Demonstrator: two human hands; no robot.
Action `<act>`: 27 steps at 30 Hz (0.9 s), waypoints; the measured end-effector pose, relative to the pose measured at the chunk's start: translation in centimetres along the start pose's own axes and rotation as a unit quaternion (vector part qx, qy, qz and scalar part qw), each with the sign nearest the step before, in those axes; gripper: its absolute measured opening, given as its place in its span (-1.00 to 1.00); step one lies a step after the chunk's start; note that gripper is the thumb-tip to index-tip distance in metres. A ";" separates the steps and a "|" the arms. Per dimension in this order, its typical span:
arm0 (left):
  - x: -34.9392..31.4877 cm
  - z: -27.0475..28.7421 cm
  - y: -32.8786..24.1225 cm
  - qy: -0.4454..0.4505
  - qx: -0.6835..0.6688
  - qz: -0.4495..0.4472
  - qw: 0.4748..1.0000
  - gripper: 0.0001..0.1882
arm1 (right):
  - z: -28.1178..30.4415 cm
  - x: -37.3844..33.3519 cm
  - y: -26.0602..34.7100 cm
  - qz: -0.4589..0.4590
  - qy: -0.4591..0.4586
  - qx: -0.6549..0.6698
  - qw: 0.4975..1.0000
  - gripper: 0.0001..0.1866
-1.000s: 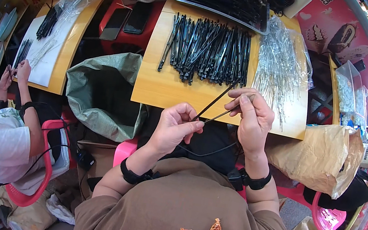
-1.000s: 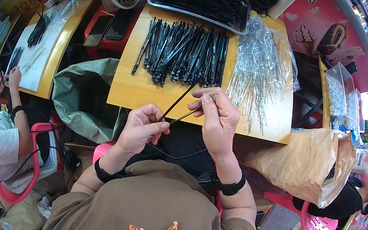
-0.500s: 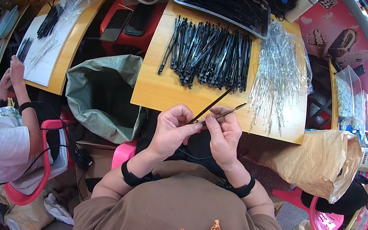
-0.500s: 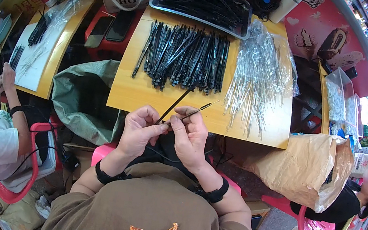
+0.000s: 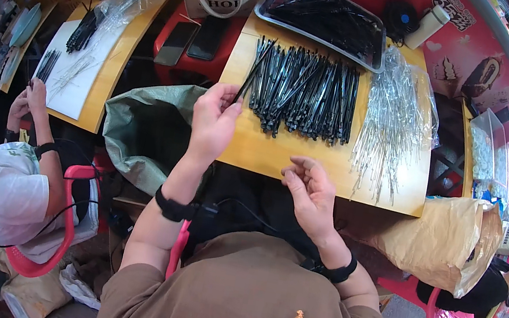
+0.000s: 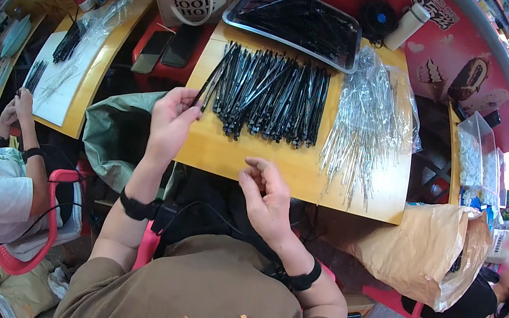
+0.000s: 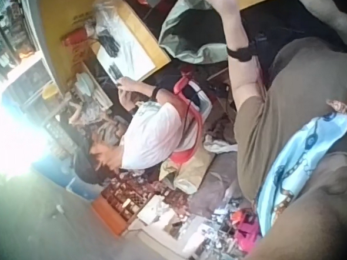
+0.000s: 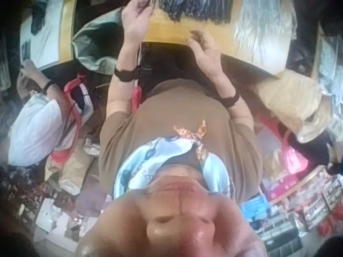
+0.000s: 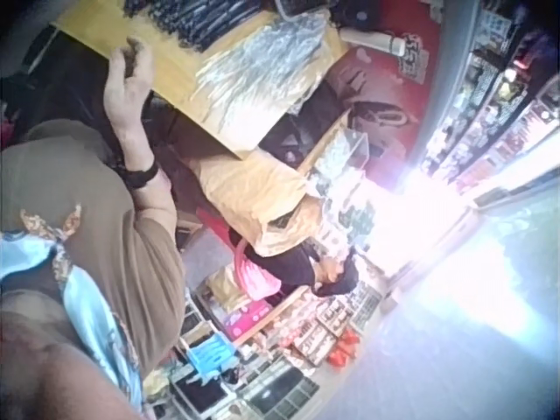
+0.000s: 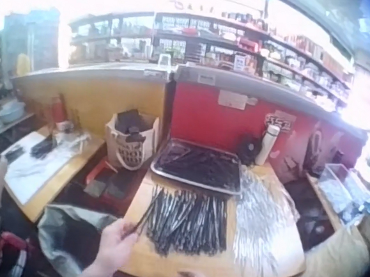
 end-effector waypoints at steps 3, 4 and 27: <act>1.6 -1.4 0.7 -0.008 0.179 -0.081 0.980 -0.76 | 0.3 -0.7 -0.6 -0.018 0.001 0.008 1.000 -0.75; 1.8 -1.8 0.6 0.000 0.179 -0.084 0.980 -0.76 | 0.5 -0.8 -0.8 -0.029 0.002 0.006 1.000 -0.75; 0.2 0.2 3.3 -0.024 0.066 -0.048 0.996 -0.69 | 12.6 -3.8 0.5 0.202 -0.023 -0.547 0.812 -0.72</act>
Point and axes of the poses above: each hand's wrist, its own x-axis towards the middle knuckle, its own z-axis out of the back of the hand, y = z × x, the point moved 5 cm from there along x, towards the middle knuckle, and after that the axes turned 6 degrees about -x, right-handed, at the moved point
